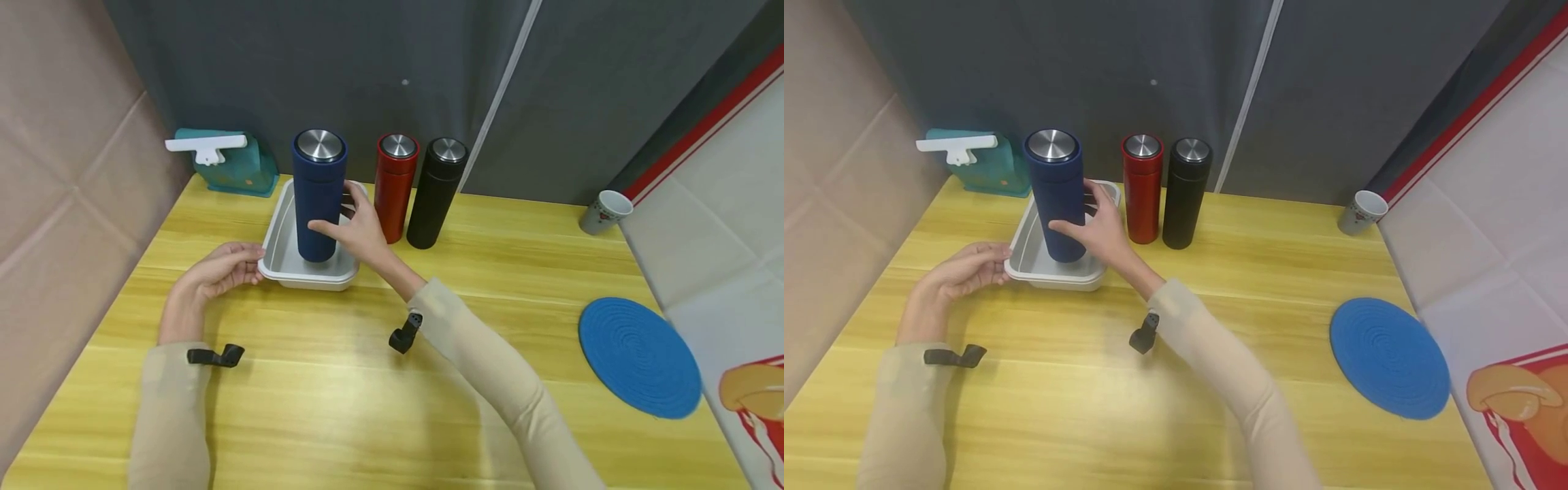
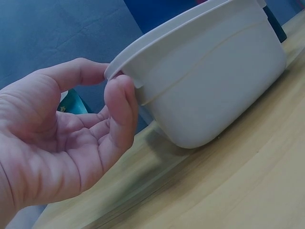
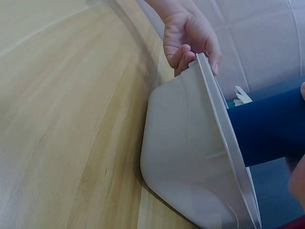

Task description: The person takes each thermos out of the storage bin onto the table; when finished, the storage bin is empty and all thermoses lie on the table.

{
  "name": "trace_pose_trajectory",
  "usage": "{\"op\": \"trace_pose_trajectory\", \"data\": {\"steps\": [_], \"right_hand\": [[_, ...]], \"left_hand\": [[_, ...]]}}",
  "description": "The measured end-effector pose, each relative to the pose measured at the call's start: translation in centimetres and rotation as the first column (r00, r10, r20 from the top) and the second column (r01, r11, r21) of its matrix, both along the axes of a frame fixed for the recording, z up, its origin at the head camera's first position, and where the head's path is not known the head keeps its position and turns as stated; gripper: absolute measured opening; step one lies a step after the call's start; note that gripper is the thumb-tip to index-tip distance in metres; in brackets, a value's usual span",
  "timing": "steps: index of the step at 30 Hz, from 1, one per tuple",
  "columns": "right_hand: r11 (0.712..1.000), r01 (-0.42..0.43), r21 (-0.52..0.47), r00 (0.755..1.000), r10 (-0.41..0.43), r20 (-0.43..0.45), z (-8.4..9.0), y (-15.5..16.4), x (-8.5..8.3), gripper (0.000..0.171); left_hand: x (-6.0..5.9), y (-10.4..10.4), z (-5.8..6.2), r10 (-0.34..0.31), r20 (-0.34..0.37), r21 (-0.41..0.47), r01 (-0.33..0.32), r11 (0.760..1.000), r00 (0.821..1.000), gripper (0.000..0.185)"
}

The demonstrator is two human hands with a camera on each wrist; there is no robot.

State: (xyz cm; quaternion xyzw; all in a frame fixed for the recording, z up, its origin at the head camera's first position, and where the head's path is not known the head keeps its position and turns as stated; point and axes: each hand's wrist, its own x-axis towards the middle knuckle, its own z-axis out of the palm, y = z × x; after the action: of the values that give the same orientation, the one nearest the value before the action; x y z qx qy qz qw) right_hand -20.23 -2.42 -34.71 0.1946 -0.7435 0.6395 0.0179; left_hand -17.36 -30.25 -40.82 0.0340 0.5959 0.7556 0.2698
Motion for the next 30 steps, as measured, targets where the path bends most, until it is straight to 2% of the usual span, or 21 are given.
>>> {"op": "trace_pose_trajectory", "data": {"steps": [8,19,30], "right_hand": [[0.999,-0.025,-0.044,0.996,0.021,-0.090,0.6,0.7,0.5,0.072],[0.993,-0.018,-0.119,0.992,0.003,-0.123,1.7,2.9,0.9,0.069],[0.996,0.012,-0.089,0.985,-0.028,-0.172,3.0,4.9,1.2,0.064]], "left_hand": [[-0.1,-0.1,-0.1,-0.007,-0.010,-0.020,0.007,1.000,1.000,0.020],[0.0,-0.4,0.0,-0.011,-0.018,-0.009,0.011,1.000,1.000,0.021],[0.6,-0.9,0.4,0.010,-0.013,-0.002,-0.010,1.000,1.000,0.021]]}}
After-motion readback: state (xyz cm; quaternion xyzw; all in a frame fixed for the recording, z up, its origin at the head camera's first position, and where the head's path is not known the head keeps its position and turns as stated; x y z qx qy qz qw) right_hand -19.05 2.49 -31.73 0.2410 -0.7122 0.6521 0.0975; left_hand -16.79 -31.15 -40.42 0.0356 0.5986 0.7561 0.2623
